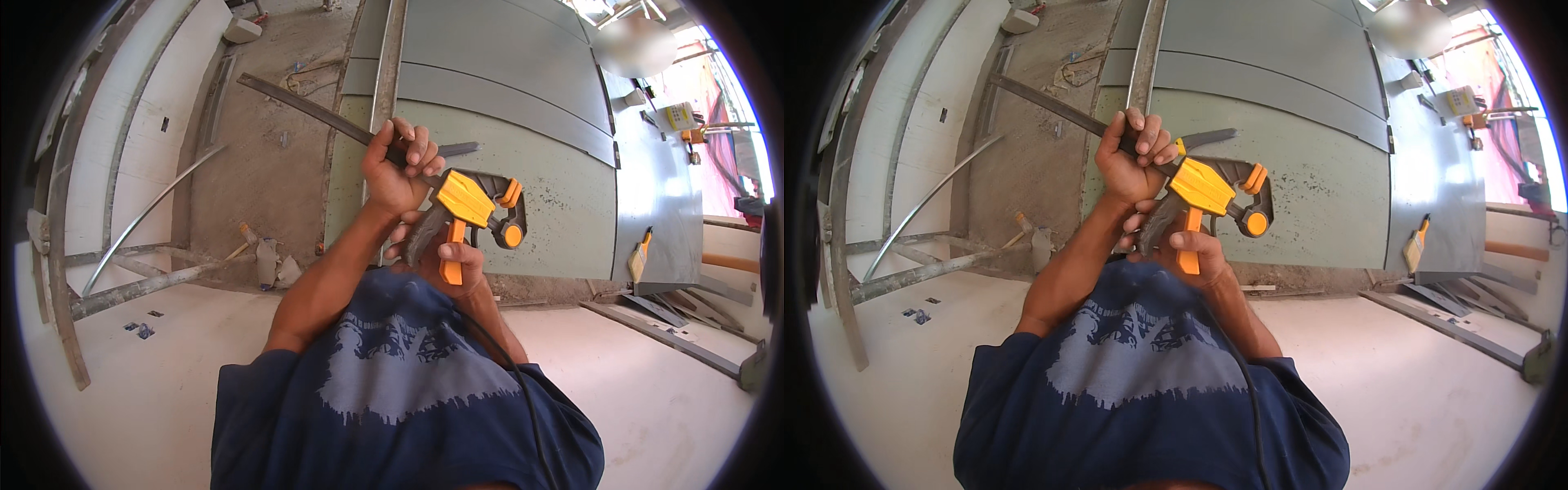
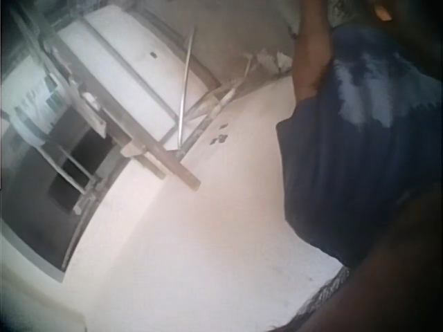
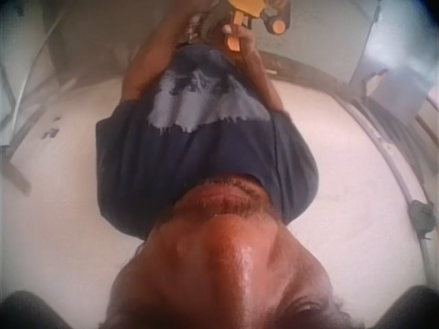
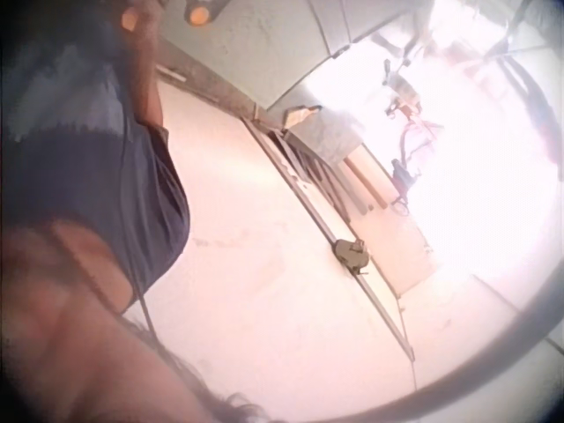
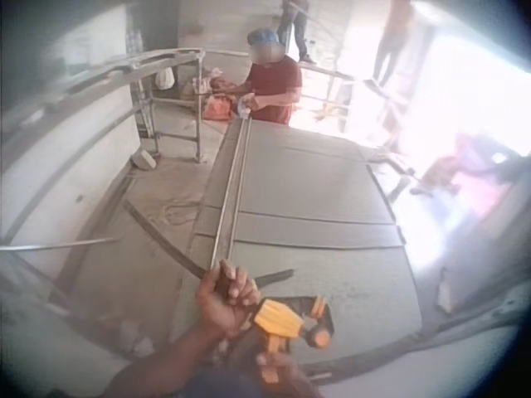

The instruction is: The person aligns and secures large gray ceiling panels using metal clips and a utility knife. They measure and mark the panels with a tape measure and pencil, then use a caulking gun to apply sealant along the panel seams. A coworker assists with measurements and positioning.

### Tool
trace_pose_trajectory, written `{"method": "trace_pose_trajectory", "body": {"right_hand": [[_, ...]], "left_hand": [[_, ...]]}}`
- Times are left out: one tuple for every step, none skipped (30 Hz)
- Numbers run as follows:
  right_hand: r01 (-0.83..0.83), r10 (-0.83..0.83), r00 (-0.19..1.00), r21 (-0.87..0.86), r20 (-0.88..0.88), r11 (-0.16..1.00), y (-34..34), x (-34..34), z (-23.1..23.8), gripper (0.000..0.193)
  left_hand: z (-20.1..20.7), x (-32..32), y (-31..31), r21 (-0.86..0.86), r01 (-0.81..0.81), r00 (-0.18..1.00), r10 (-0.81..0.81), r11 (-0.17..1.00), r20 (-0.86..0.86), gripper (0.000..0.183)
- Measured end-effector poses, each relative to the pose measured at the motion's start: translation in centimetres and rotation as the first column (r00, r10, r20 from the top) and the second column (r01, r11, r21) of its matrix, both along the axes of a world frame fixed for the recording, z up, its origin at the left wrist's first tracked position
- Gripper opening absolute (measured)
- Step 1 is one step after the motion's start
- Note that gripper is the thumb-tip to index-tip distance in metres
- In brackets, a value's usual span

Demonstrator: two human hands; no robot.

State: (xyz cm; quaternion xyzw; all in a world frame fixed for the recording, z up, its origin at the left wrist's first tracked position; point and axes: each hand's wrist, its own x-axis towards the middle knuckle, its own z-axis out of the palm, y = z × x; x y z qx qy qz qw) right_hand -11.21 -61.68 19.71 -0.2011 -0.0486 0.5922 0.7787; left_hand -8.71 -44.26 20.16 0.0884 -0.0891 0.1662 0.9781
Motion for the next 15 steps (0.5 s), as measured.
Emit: {"method": "trace_pose_trajectory", "body": {"right_hand": [[0.016,-0.016,1.000,0.018,-0.012,1.000,0.0,0.0,0.4,0.079],[0.048,-0.047,0.998,0.029,-0.053,0.998,-0.1,0.0,0.8,0.077],[0.062,-0.058,0.995,0.046,-0.082,0.997,-0.3,0.0,1.0,0.074],[0.069,-0.059,0.993,0.095,-0.104,0.993,-0.5,0.1,1.1,0.068],[0.099,-0.089,0.992,0.108,-0.092,0.989,-0.7,0.3,1.1,0.066],[0.114,-0.107,0.992,0.106,-0.071,0.988,-0.8,0.4,1.0,0.063],[0.146,-0.139,0.988,0.122,-0.068,0.982,-0.9,0.4,0.9,0.061],[0.191,-0.189,0.982,0.106,-0.023,0.976,-0.7,0.3,0.8,0.055],[0.229,-0.232,0.972,0.069,0.042,0.971,-0.4,0.2,0.8,0.055],[0.275,-0.279,0.955,0.049,0.097,0.960,0.1,0.0,0.9,0.055],[0.308,-0.307,0.940,0.022,0.150,0.951,0.6,-0.3,1.0,0.054],[0.369,-0.364,0.905,0.022,0.221,0.929,1.3,-0.4,1.2,0.054],[0.419,-0.405,0.866,0.017,0.295,0.908,1.9,-0.5,1.4,0.053],[0.458,-0.430,0.822,0.015,0.373,0.889,2.6,-0.6,1.7,0.053],[0.515,-0.448,0.753,-0.007,0.482,0.857,3.4,-0.5,2.0,0.053]], "left_hand": [[-0.1,0.2,-0.1,0.034,0.034,0.999,-0.034,0.999,-0.012,0.030],[-0.2,0.3,-0.1,0.083,0.058,0.998,-0.060,0.995,0.021,0.030],[-0.2,0.3,-0.1,0.147,0.097,0.994,-0.104,0.984,0.036,0.030],[-0.2,0.4,0.1,0.204,0.142,0.987,-0.155,0.969,0.050,0.031],[-0.2,0.4,0.2,0.267,0.161,0.987,-0.160,0.950,-0.026,0.030],[-0.2,0.4,0.4,0.318,0.186,0.982,-0.162,0.929,-0.100,0.029],[-0.2,0.4,0.5,0.367,0.218,0.971,-0.163,0.904,-0.175,0.028],[-0.2,0.3,0.7,0.407,0.258,0.964,-0.206,0.876,-0.167,0.033],[-0.2,0.3,0.7,0.466,0.306,0.945,-0.206,0.830,-0.255,0.036],[-0.2,0.2,0.8,0.534,0.329,0.934,-0.187,0.779,-0.303,0.038],[-0.1,-0.1,0.9,0.601,0.346,0.927,-0.164,0.721,-0.338,0.041],[0.1,-0.3,1.2,0.636,0.407,0.903,-0.184,0.655,-0.388,0.045],[0.3,-0.6,1.6,0.672,0.457,0.883,-0.205,0.583,-0.423,0.049],[0.8,-0.9,2.0,0.708,0.481,0.875,-0.226,0.517,-0.429,0.053],[1.4,-1.3,2.6,0.716,0.510,0.853,-0.174,0.476,-0.492,0.056]]}}
